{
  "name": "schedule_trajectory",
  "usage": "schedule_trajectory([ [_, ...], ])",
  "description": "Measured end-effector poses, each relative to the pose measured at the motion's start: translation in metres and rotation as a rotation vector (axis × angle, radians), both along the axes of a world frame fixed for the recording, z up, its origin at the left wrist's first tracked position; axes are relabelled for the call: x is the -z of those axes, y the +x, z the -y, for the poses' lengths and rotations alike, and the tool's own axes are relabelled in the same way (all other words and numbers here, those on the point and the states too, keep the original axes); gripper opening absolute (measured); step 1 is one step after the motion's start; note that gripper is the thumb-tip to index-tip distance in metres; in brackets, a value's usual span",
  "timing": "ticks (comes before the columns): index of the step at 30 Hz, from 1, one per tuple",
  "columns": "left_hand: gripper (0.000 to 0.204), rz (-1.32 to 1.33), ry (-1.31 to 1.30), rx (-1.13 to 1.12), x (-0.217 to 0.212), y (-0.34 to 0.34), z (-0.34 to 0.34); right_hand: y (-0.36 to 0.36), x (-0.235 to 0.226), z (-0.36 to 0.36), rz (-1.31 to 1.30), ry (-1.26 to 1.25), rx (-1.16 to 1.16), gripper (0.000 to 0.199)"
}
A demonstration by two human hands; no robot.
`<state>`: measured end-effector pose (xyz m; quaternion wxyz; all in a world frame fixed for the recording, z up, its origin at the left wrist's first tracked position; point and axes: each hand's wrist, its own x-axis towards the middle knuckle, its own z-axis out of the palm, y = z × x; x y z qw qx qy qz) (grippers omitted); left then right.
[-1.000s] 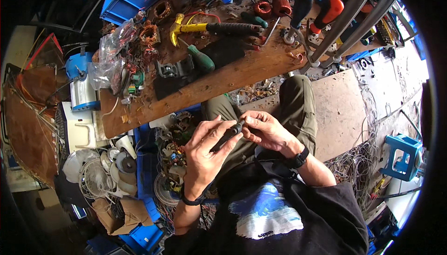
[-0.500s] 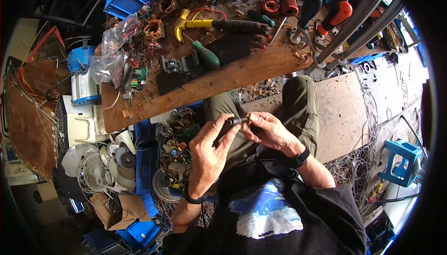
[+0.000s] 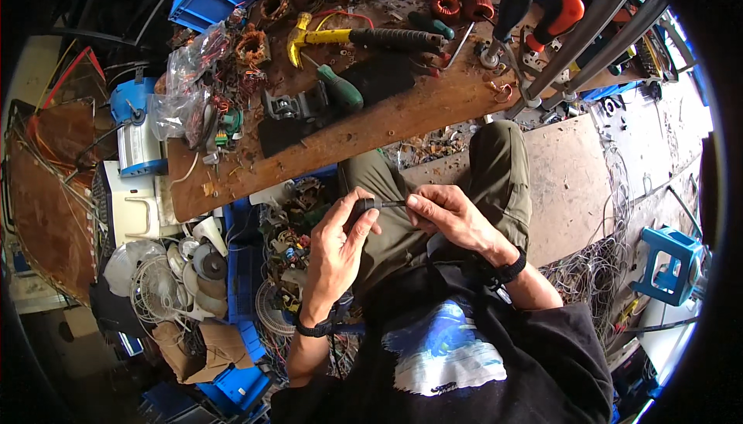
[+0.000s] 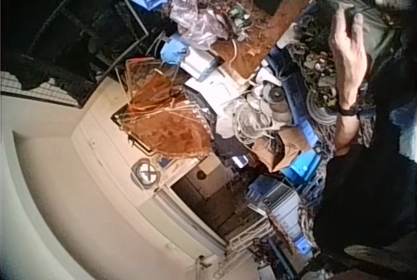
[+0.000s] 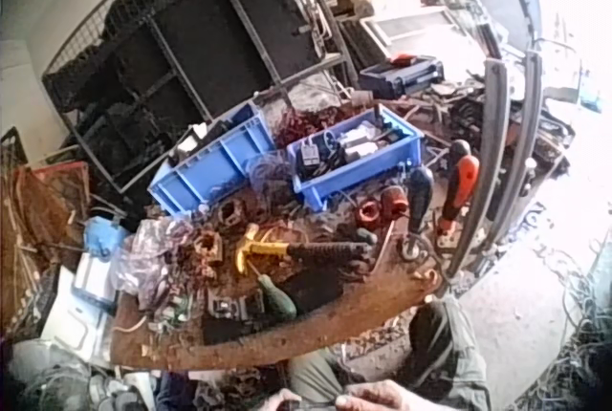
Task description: The person assembles a small metal component using a wrench and then attaches it to a larger black electronic device. They use a screwdriver to secure the assembly with screws, manipulating the parts and tools with both hands.
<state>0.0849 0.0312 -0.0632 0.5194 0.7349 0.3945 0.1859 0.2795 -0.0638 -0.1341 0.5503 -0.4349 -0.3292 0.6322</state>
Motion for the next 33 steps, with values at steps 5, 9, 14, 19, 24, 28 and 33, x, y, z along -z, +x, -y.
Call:
schedule_trajectory([
  [5,0.029,0.021,0.027,-0.003,0.001,0.002,0.0,-0.002,-0.008,0.0,0.121,0.063,0.064,0.043],
  [9,0.03,0.032,-0.02,0.016,0.0,0.001,-0.002,-0.003,-0.013,0.0,0.126,0.045,0.063,0.044],
  [14,0.028,0.003,-0.107,0.056,-0.003,-0.003,-0.003,-0.005,-0.022,0.001,0.315,0.155,0.156,0.035],
  [19,0.024,-0.02,0.119,0.133,0.0,-0.005,-0.003,-0.006,-0.031,0.005,0.628,0.4,0.222,0.014],
  [24,0.022,0.024,0.147,0.143,0.002,-0.009,-0.004,-0.008,-0.034,0.0,0.656,0.498,0.251,0.015],
  [28,0.021,0.083,0.195,0.132,0.001,-0.01,-0.004,-0.009,-0.034,-0.001,0.642,0.523,0.258,0.017],
  [33,0.025,0.086,0.265,0.097,-0.004,-0.009,-0.004,-0.008,-0.032,0.0,0.239,0.207,0.13,0.035],
])
